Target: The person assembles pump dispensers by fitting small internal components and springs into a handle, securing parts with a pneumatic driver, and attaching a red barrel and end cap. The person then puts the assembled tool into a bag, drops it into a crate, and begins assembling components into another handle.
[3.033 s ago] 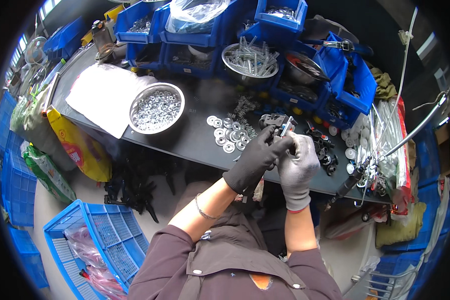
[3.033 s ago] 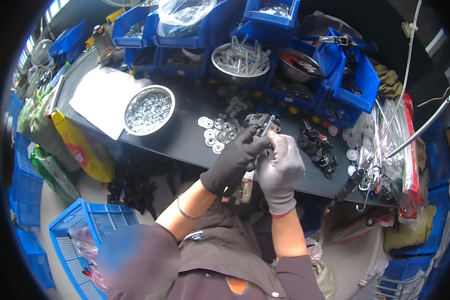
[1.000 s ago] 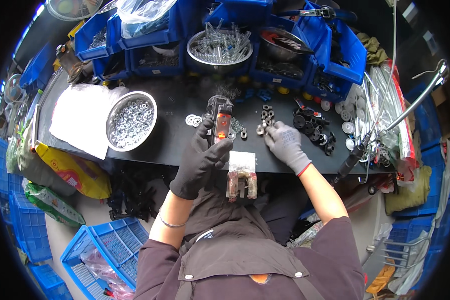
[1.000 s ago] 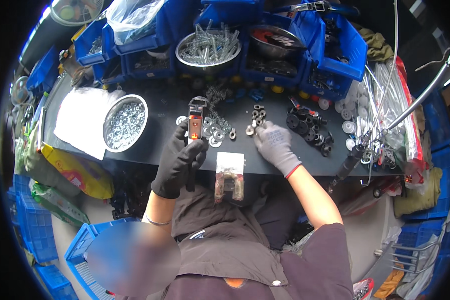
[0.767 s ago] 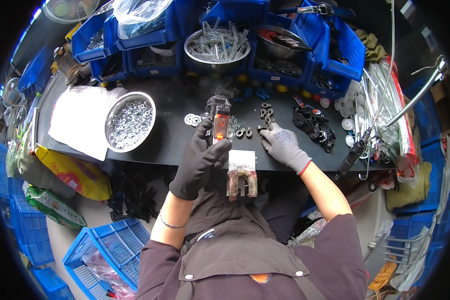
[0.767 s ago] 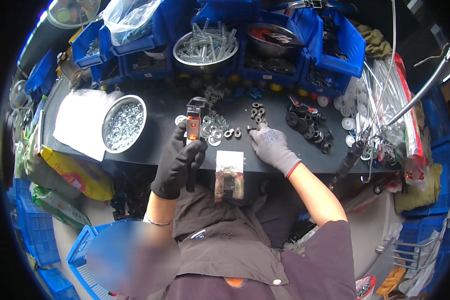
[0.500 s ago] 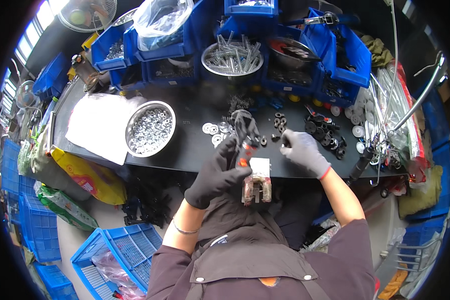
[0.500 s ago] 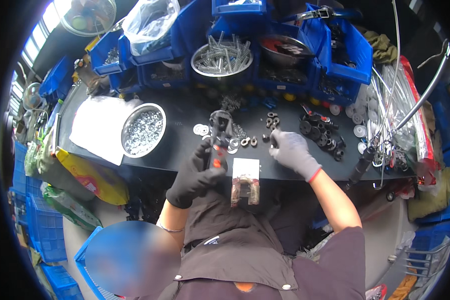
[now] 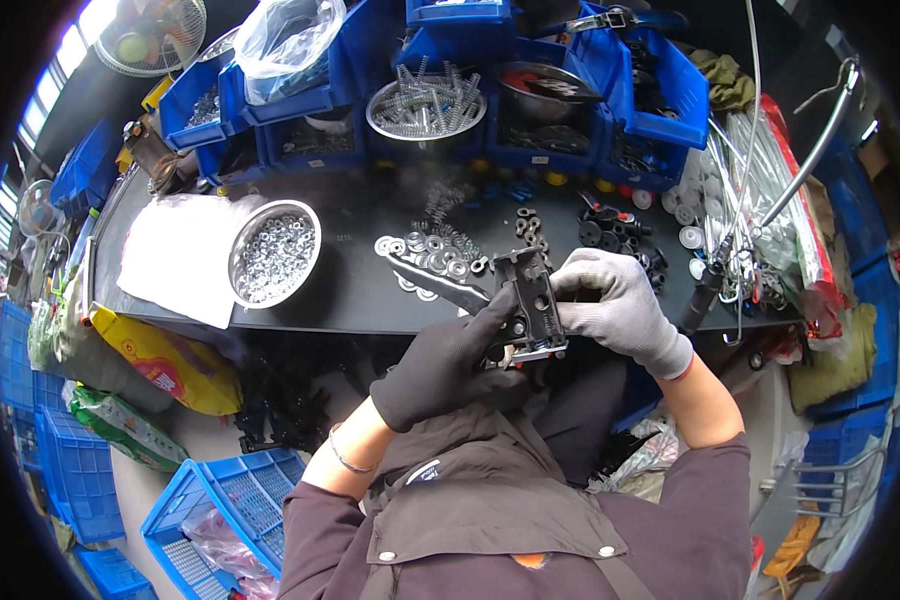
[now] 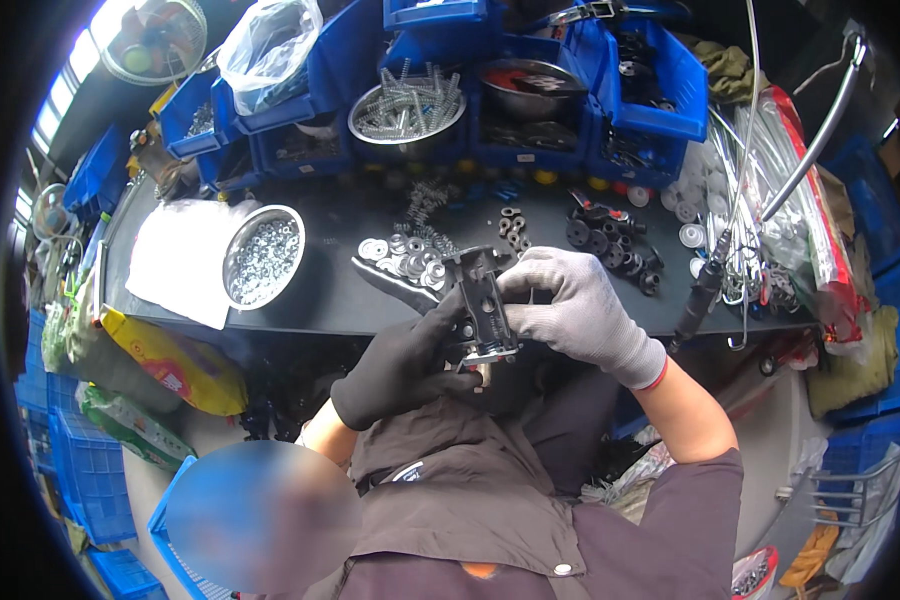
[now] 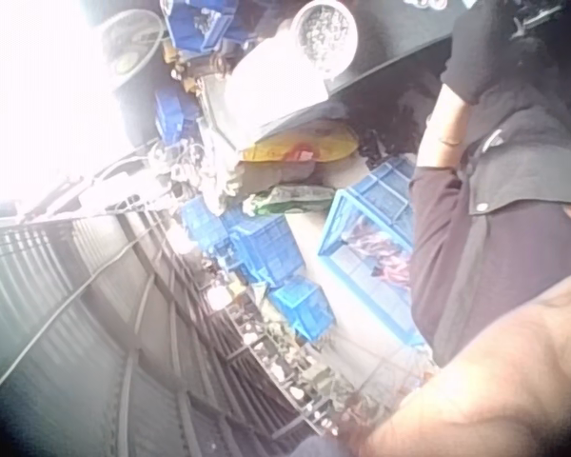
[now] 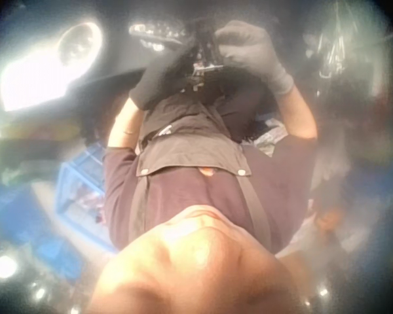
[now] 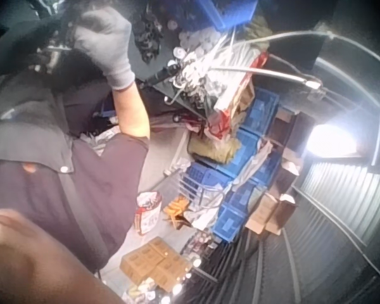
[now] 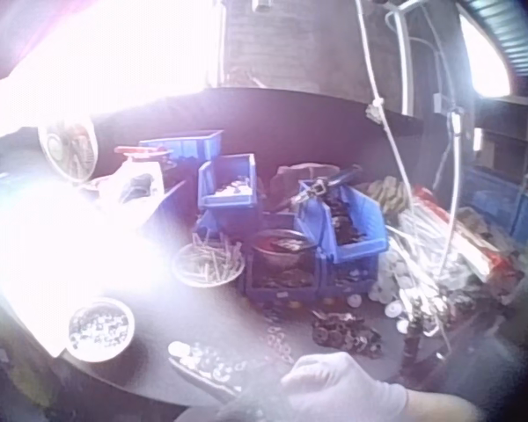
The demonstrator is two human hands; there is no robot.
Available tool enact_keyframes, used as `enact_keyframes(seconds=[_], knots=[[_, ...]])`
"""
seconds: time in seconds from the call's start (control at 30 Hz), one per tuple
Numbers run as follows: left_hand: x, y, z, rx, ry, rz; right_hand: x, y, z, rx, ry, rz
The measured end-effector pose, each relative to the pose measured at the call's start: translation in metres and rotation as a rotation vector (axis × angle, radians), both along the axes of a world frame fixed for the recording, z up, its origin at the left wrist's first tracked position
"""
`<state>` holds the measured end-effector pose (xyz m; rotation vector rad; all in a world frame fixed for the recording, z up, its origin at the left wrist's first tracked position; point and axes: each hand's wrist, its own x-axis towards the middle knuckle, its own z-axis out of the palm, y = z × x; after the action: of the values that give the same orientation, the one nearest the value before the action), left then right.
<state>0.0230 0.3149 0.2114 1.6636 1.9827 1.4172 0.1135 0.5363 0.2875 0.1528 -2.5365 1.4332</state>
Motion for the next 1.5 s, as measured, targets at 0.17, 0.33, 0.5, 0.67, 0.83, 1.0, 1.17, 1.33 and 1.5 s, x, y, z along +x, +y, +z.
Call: enact_keyframes(seconds=[0.17,0.33,0.5,0.67,0.83,1.0,1.17,1.33,1.5], knots=[[0.003,0.008,0.01,-0.108,-0.16,-0.081,0.009,0.014,-0.005,-0.043,-0.001,0.044],[0.009,0.015,0.012,-0.118,-0.361,-0.135,0.007,0.025,-0.018,0.143,0.107,0.129],[0.017,0.028,0.004,-0.119,-0.485,-0.178,0.038,0.04,-0.021,0.097,0.118,0.057],[0.023,0.027,0.008,-0.148,-0.634,-0.071,0.112,0.132,-0.052,-0.047,0.624,-1.164],[0.023,0.064,0.01,-0.221,-0.497,-0.12,0.233,0.266,-0.164,0.034,-0.083,-1.624],[0.02,0.067,0.02,-0.408,-0.393,-0.123,0.255,0.157,-0.149,-0.923,0.085,-0.871],[0.005,0.101,-0.005,-0.023,-0.67,-0.318,0.294,0.077,-0.139,-1.127,-0.001,-1.003],[0.013,0.118,0.026,0.028,-0.941,-0.179,0.267,0.059,-0.115,-0.517,0.124,-0.997],[0.009,0.104,0.046,0.107,-1.305,-0.105,0.247,0.025,-0.063,-0.137,0.213,-0.618]])
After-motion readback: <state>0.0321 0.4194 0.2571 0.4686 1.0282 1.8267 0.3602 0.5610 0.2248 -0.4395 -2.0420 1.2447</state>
